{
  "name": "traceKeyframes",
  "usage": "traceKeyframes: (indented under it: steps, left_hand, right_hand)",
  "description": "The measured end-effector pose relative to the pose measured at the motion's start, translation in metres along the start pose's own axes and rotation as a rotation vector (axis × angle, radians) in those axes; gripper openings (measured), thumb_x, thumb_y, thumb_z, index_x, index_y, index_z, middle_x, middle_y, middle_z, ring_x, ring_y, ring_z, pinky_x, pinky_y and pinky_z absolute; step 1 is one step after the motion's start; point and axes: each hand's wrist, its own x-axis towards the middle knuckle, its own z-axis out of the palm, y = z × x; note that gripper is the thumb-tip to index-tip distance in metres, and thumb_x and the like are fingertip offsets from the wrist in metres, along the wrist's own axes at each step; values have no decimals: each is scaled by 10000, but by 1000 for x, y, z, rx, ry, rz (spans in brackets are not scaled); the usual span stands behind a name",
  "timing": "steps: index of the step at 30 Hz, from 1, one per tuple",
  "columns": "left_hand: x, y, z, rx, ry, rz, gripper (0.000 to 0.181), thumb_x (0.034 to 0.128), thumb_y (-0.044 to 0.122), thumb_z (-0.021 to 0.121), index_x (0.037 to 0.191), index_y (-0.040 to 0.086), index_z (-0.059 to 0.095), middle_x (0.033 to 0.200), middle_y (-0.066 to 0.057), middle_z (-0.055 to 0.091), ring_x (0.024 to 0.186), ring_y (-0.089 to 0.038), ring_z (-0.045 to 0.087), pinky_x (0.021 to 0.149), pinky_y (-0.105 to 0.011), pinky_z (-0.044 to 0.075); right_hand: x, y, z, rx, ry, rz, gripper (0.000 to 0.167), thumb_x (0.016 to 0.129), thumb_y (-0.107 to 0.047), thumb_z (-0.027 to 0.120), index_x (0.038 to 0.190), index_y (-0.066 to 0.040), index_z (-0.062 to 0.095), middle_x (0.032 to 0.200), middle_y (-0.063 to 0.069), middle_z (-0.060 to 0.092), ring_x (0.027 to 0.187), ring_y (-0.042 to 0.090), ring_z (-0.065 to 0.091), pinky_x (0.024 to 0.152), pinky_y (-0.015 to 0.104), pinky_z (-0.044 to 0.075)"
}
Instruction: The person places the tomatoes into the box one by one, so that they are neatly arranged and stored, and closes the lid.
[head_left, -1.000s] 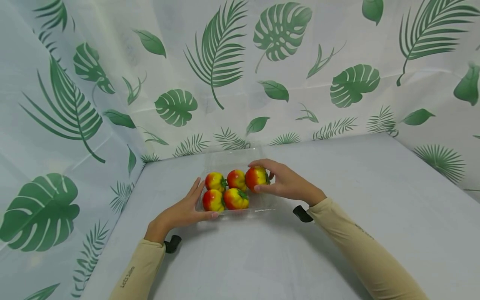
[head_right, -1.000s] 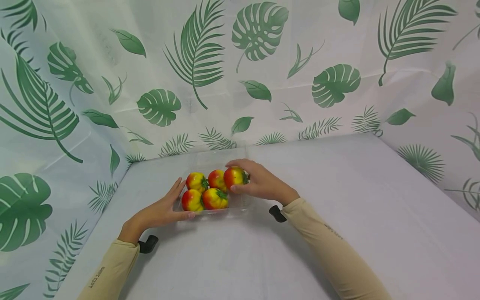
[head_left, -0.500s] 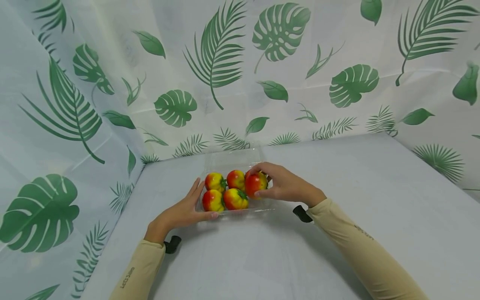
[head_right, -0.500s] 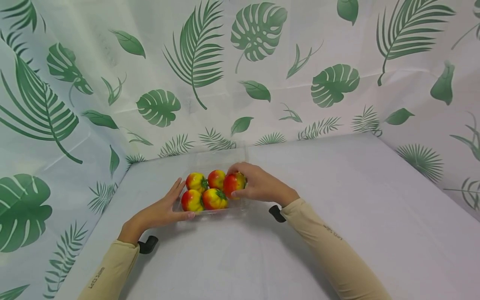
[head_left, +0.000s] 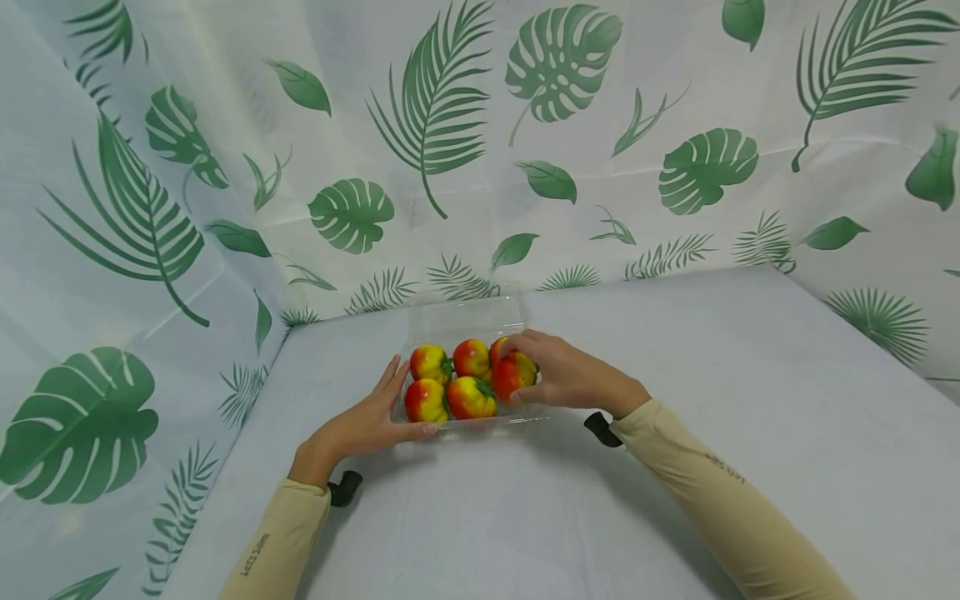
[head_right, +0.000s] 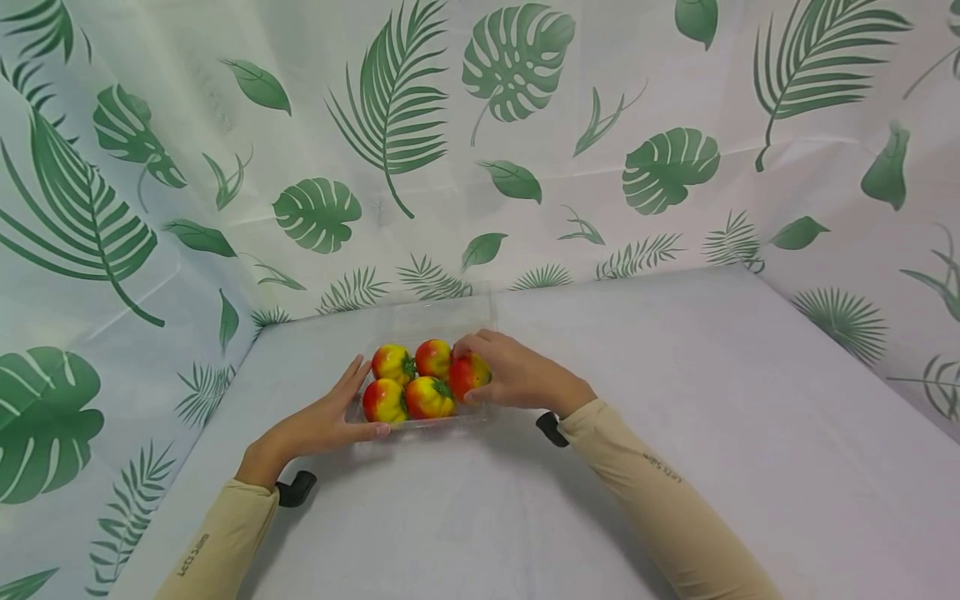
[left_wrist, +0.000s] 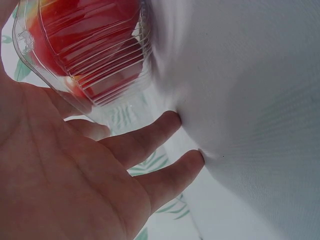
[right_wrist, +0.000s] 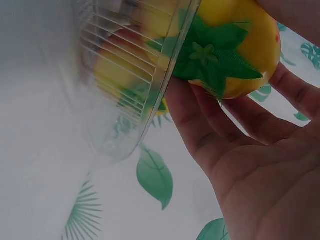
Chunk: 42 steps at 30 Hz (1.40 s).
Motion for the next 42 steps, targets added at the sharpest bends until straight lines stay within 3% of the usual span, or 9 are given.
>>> traceKeyframes:
  steps: [7, 25, 32, 42]
  left_hand:
    - [0, 0, 0, -2, 1, -3, 1267, 889, 648, 787, 1737, 148, -11, 1788, -108, -140, 1625, -417, 100, 1238, -661, 219]
    - [-2, 1, 0, 10, 4, -5, 1253, 903, 637, 782, 1736, 142, -12, 1788, -122, -132, 1611, -441, 147, 1229, -665, 247]
    - [0, 0, 1, 0, 3, 0, 1266, 892, 657, 782, 1737, 149, -11, 1788, -114, -135, 1615, -434, 141, 1228, -669, 242]
    - [1, -1, 1, -4, -1, 0, 1269, 890, 655, 785, 1737, 151, -15, 1788, -112, -139, 1618, -429, 127, 1232, -667, 233]
  right_hand:
    - [0, 0, 2, -57, -22, 31, 500, 893, -165, 896, 1311, -89, 631, 1364, 128, 572, 1256, 317, 574, 1045, 474, 558]
    - [1, 1, 10, -102, -48, 17, 463, 889, -166, 900, 1275, -106, 653, 1318, 122, 529, 1237, 299, 547, 1043, 447, 552]
    - [-1, 3, 11, -134, -41, -4, 475, 893, -204, 905, 1284, -40, 689, 1297, 137, 542, 1179, 285, 570, 1025, 422, 552]
    - [-1, 3, 10, -137, -53, -8, 403, 912, -202, 889, 1252, -66, 720, 1246, 115, 556, 1087, 250, 582, 953, 389, 560]
